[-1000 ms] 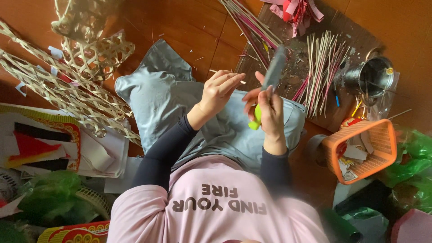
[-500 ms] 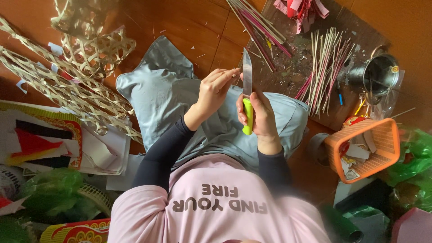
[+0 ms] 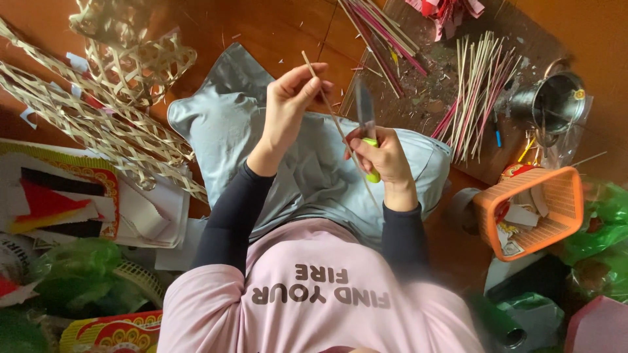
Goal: Shaving and splitting thin bamboo sticks using a knife to prepare them for weaving.
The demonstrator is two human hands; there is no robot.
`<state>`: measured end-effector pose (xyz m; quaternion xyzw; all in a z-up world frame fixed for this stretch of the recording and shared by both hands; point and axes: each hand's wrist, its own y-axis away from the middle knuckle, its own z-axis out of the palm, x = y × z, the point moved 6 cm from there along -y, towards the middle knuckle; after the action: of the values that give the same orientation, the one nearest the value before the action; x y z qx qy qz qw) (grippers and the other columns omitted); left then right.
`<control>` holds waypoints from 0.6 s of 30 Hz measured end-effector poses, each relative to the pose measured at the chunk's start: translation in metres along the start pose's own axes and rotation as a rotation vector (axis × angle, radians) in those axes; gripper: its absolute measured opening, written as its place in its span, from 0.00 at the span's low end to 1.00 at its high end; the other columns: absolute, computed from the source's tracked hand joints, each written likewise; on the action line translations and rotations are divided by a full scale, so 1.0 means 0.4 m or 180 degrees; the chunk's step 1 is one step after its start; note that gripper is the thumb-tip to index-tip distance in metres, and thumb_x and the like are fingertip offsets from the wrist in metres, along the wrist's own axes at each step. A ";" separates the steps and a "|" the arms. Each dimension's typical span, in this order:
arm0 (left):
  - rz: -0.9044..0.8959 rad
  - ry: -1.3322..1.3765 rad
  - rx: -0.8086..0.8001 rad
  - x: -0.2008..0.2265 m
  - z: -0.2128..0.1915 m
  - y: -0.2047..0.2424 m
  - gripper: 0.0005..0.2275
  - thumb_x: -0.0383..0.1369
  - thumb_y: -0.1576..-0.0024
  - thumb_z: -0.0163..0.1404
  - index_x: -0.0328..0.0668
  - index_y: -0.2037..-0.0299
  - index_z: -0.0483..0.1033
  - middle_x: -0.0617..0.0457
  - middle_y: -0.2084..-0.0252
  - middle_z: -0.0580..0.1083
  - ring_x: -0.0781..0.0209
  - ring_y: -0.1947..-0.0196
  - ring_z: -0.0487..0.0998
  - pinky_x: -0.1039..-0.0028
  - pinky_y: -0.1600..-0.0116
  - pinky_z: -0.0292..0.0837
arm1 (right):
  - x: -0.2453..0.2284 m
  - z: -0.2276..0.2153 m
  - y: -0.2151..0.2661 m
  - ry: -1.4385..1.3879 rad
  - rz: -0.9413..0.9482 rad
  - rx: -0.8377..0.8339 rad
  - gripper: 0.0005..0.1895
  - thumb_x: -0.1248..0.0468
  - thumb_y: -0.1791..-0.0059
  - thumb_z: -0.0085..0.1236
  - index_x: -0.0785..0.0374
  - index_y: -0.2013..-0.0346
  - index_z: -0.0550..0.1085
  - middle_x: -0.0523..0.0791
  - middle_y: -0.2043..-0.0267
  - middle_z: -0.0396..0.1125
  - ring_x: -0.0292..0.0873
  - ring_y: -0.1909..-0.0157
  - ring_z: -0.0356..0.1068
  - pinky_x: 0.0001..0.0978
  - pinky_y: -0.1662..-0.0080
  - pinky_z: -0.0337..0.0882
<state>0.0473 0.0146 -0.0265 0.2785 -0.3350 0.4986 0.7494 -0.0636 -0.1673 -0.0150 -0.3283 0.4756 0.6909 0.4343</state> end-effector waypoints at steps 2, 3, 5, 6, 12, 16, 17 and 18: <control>-0.0043 -0.0005 0.0047 -0.026 -0.021 -0.005 0.13 0.28 0.33 0.51 0.30 0.41 0.74 0.49 0.57 0.80 0.66 0.61 0.80 0.73 0.54 0.80 | 0.001 0.001 0.001 0.0107 0.0018 0.0091 0.06 0.68 0.47 0.60 0.70 0.59 0.76 0.49 0.70 0.74 0.29 0.80 0.61 0.21 0.76 0.60; -0.0075 -0.0015 0.0083 -0.039 -0.031 -0.007 0.13 0.28 0.33 0.52 0.29 0.40 0.75 0.48 0.57 0.81 0.65 0.62 0.80 0.74 0.55 0.78 | 0.000 -0.001 0.002 0.0217 0.0021 0.0180 0.08 0.68 0.49 0.61 0.71 0.59 0.75 0.49 0.70 0.73 0.29 0.80 0.61 0.21 0.77 0.59; -0.0154 0.0047 0.0102 -0.049 -0.038 -0.009 0.14 0.28 0.33 0.52 0.28 0.40 0.75 0.49 0.58 0.81 0.66 0.63 0.80 0.73 0.56 0.79 | 0.017 0.000 0.001 -0.0037 0.0168 0.0154 0.08 0.68 0.49 0.62 0.72 0.59 0.75 0.49 0.71 0.72 0.30 0.80 0.61 0.21 0.77 0.59; -0.0224 0.0110 0.0121 -0.055 -0.041 -0.010 0.14 0.29 0.33 0.52 0.28 0.40 0.75 0.49 0.59 0.80 0.66 0.64 0.79 0.73 0.56 0.80 | 0.027 0.001 0.001 -0.0286 0.0309 0.0125 0.09 0.67 0.49 0.62 0.72 0.59 0.76 0.48 0.71 0.72 0.30 0.79 0.62 0.21 0.77 0.59; -0.0392 0.0371 -0.0118 -0.059 -0.037 -0.012 0.15 0.30 0.32 0.49 0.28 0.38 0.72 0.48 0.57 0.79 0.62 0.59 0.83 0.71 0.53 0.82 | 0.058 0.001 -0.003 -0.0685 0.0380 0.0155 0.09 0.68 0.49 0.62 0.72 0.59 0.75 0.47 0.72 0.71 0.30 0.81 0.61 0.21 0.77 0.60; -0.0436 0.0592 -0.0164 -0.062 -0.032 -0.017 0.16 0.29 0.31 0.47 0.26 0.37 0.70 0.46 0.55 0.80 0.61 0.57 0.82 0.70 0.52 0.81 | 0.055 0.003 -0.004 -0.0641 0.0207 0.0195 0.08 0.69 0.49 0.64 0.71 0.59 0.74 0.46 0.72 0.69 0.31 0.79 0.61 0.22 0.77 0.60; -0.0439 0.0503 -0.0106 -0.060 -0.031 -0.018 0.16 0.29 0.32 0.48 0.26 0.37 0.70 0.46 0.55 0.80 0.60 0.57 0.83 0.68 0.51 0.82 | 0.057 -0.001 -0.004 -0.0514 0.0193 0.0325 0.09 0.70 0.50 0.64 0.70 0.59 0.74 0.46 0.72 0.69 0.31 0.79 0.62 0.22 0.76 0.61; -0.0446 0.0413 -0.0042 -0.058 -0.031 -0.016 0.15 0.28 0.32 0.48 0.25 0.38 0.69 0.46 0.55 0.80 0.59 0.57 0.83 0.67 0.51 0.83 | 0.061 -0.004 -0.002 -0.0391 0.0185 0.0453 0.10 0.70 0.51 0.65 0.69 0.59 0.73 0.46 0.72 0.70 0.31 0.79 0.62 0.22 0.75 0.61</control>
<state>0.0495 0.0087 -0.0526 0.2634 -0.2687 0.4597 0.8044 -0.0729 -0.1617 -0.0370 -0.2397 0.5053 0.6865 0.4647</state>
